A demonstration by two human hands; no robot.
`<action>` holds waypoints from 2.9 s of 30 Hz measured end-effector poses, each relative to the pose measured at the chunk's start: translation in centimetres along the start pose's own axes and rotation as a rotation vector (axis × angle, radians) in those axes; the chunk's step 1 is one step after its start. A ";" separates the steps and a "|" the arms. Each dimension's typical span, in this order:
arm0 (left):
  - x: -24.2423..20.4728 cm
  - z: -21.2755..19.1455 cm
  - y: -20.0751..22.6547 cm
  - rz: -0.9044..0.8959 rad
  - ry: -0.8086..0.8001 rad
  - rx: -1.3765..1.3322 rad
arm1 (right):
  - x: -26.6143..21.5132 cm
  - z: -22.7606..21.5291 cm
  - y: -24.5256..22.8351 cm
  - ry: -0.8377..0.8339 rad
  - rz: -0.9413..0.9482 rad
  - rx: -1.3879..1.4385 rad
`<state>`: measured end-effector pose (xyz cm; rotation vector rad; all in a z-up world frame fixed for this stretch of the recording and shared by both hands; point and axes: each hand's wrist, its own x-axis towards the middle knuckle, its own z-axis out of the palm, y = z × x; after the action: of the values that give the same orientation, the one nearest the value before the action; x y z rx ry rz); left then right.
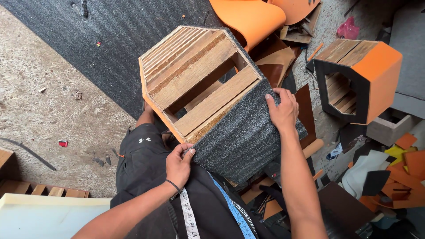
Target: Applying adhesive to foam and attaching it to a wooden furniture frame.
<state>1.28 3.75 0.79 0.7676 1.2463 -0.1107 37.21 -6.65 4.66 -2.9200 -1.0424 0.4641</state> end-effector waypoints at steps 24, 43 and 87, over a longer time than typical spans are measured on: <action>-0.2 0.2 0.7 -0.003 0.034 0.047 | 2.9 2.6 0.1 0.041 0.158 0.443; -0.4 0.3 0.9 -0.003 0.036 0.069 | 3.2 -0.4 -3.5 -0.025 0.207 0.152; 0.6 2.3 -2.4 0.219 0.278 -0.165 | -1.0 0.9 1.2 0.257 -0.175 0.118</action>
<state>2.20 0.87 -0.57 0.7880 1.4037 0.2830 36.96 -8.29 3.92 -2.6640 -1.1730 0.1352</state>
